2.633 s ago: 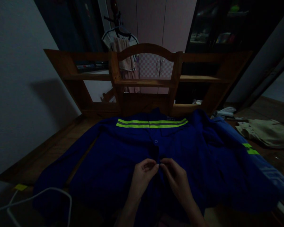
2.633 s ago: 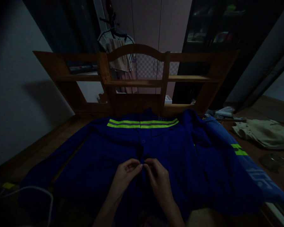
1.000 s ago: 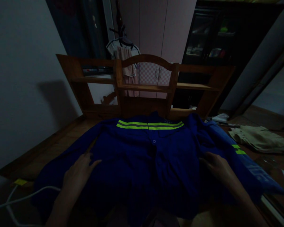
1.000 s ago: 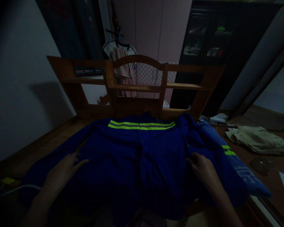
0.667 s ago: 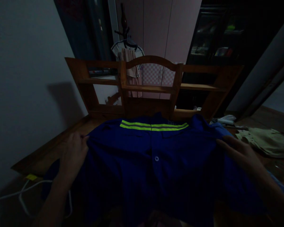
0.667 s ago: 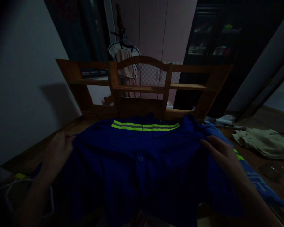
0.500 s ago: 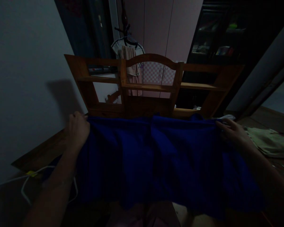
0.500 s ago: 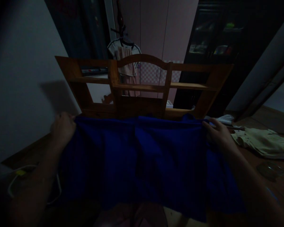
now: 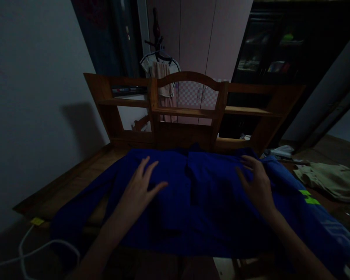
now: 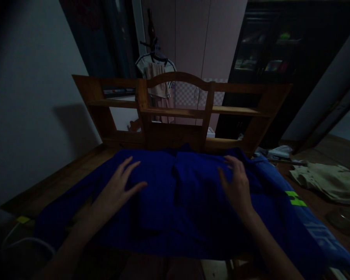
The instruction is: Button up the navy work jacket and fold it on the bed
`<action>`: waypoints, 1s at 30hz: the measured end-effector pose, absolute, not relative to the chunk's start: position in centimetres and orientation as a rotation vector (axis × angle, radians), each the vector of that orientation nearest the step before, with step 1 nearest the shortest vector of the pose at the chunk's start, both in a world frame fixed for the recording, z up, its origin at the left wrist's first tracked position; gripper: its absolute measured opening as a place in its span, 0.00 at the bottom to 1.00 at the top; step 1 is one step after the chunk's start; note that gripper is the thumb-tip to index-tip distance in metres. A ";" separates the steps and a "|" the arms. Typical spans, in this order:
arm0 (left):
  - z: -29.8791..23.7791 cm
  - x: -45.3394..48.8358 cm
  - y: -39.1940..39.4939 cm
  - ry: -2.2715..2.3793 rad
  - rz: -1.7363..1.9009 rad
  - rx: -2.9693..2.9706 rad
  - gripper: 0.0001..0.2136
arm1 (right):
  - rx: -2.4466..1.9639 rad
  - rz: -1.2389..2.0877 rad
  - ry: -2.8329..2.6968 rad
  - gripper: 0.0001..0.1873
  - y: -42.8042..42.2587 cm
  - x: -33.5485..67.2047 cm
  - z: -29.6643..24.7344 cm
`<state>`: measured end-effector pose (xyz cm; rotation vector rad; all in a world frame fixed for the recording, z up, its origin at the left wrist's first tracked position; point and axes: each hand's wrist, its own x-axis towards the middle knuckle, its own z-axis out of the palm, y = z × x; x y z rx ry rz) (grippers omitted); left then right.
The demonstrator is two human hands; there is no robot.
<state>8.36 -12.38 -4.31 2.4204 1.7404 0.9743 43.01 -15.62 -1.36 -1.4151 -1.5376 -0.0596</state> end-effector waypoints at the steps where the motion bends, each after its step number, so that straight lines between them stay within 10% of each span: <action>1: -4.7 9.2 -14.5 1.569 0.865 2.539 0.36 | -1.375 -0.052 -1.709 0.22 -16.8 41.8 -2.1; 8: -11.6 7.9 -17.9 1.604 0.539 2.549 0.49 | -1.118 -0.173 -2.498 0.32 -23.2 36.8 -9.4; 18: -12.9 -5.5 -16.0 1.667 0.515 2.305 0.20 | -1.329 0.301 -2.187 0.21 -23.3 41.9 -11.8; 30: -12.2 -9.9 -17.5 1.762 0.457 2.244 0.12 | -1.458 0.760 -1.770 0.17 -24.1 45.1 -10.8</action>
